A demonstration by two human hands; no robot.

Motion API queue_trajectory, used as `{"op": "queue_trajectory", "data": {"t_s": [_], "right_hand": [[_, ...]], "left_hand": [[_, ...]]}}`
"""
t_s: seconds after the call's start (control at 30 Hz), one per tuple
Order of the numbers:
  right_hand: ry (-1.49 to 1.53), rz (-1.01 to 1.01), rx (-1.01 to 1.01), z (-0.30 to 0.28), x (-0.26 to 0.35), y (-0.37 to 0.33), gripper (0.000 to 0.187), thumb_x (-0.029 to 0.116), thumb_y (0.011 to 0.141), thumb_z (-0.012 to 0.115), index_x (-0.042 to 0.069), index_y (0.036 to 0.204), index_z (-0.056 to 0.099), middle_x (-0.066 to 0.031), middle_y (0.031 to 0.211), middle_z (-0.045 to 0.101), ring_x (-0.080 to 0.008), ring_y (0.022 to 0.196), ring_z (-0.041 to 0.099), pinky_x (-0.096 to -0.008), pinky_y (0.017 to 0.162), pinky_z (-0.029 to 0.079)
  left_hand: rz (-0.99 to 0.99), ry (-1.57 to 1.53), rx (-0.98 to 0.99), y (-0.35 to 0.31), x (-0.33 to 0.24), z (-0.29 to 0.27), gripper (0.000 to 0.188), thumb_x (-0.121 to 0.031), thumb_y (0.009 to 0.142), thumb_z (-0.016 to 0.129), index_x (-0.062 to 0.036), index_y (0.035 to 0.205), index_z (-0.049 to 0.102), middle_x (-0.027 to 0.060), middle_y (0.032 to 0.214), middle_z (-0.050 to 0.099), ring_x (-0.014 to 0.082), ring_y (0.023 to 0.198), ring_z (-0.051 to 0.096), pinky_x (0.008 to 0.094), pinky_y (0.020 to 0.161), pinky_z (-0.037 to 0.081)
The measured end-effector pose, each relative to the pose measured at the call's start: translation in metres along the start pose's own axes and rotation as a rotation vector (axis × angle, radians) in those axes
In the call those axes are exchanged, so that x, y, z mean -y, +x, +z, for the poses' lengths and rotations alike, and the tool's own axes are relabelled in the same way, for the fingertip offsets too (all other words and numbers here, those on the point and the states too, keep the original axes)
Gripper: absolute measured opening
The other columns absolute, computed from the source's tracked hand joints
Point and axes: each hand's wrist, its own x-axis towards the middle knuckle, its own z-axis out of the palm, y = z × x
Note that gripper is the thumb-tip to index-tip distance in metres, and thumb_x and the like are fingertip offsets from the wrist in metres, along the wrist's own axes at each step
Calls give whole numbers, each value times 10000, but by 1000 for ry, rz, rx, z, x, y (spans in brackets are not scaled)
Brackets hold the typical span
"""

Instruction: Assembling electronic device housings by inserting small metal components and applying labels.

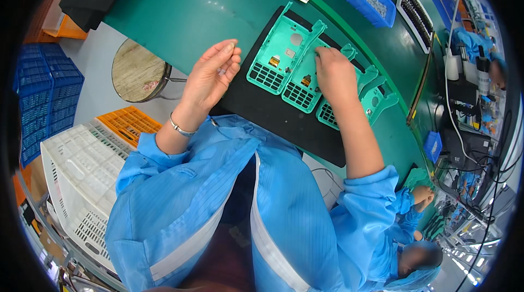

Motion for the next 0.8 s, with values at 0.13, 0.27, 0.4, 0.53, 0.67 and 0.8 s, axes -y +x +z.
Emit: {"op": "queue_trajectory", "data": {"t_s": [0.13, 0.27, 0.4, 0.53, 0.67, 0.8], "right_hand": [[-71, -10, 4, 4, -2, 0, 93, 72, 814, 602, 21, 891, 610, -148, 802, 609, -338, 734, 609, -419, 655, 504], [-142, -54, -4, 8, -5, 2, 84, 88, 809, 612, 21, 856, 591, -140, 785, 601, -330, 707, 607, -420, 626, 505], [-200, -58, -1, 4, -6, 6, 84, 111, 806, 610, 29, 793, 595, -114, 731, 612, -298, 646, 613, -401, 574, 504], [225, 363, 39, -18, 19, 15, 121, 149, 799, 603, 35, 798, 641, -111, 711, 647, -255, 618, 630, -348, 579, 506], [157, 101, 25, -5, 40, 27, 147, 181, 799, 593, 42, 785, 637, -130, 722, 640, -301, 635, 625, -397, 579, 502], [-147, -49, 18, 22, 52, 38, 179, 158, 816, 556, 38, 686, 580, -131, 691, 620, -327, 598, 609, -416, 517, 491]], "left_hand": [[-11, 6, 10, -1, -1, 0, 164, -105, 913, 599, -15, 1050, 599, 67, 930, 642, 98, 799, 627, 210, 719, 544], [3, -4, -10, -1, 0, -2, 170, -110, 914, 598, -15, 1055, 598, 64, 919, 641, 93, 784, 622, 206, 708, 542], [-20, -26, 29, -1, 1, -4, 158, -114, 918, 593, -16, 1043, 599, 63, 916, 640, 93, 784, 622, 202, 706, 543], [-10, -9, 4, -2, -2, -7, 142, -110, 917, 592, -21, 1028, 602, 63, 924, 640, 96, 790, 623, 207, 718, 544], [-4, 37, -50, -2, 0, -2, 145, -103, 912, 597, -26, 1035, 601, 64, 934, 641, 101, 795, 623, 211, 728, 540], [-16, 66, -12, -3, 3, -1, 160, -126, 916, 599, -32, 1045, 587, 69, 939, 639, 111, 815, 616, 220, 735, 519]]}}
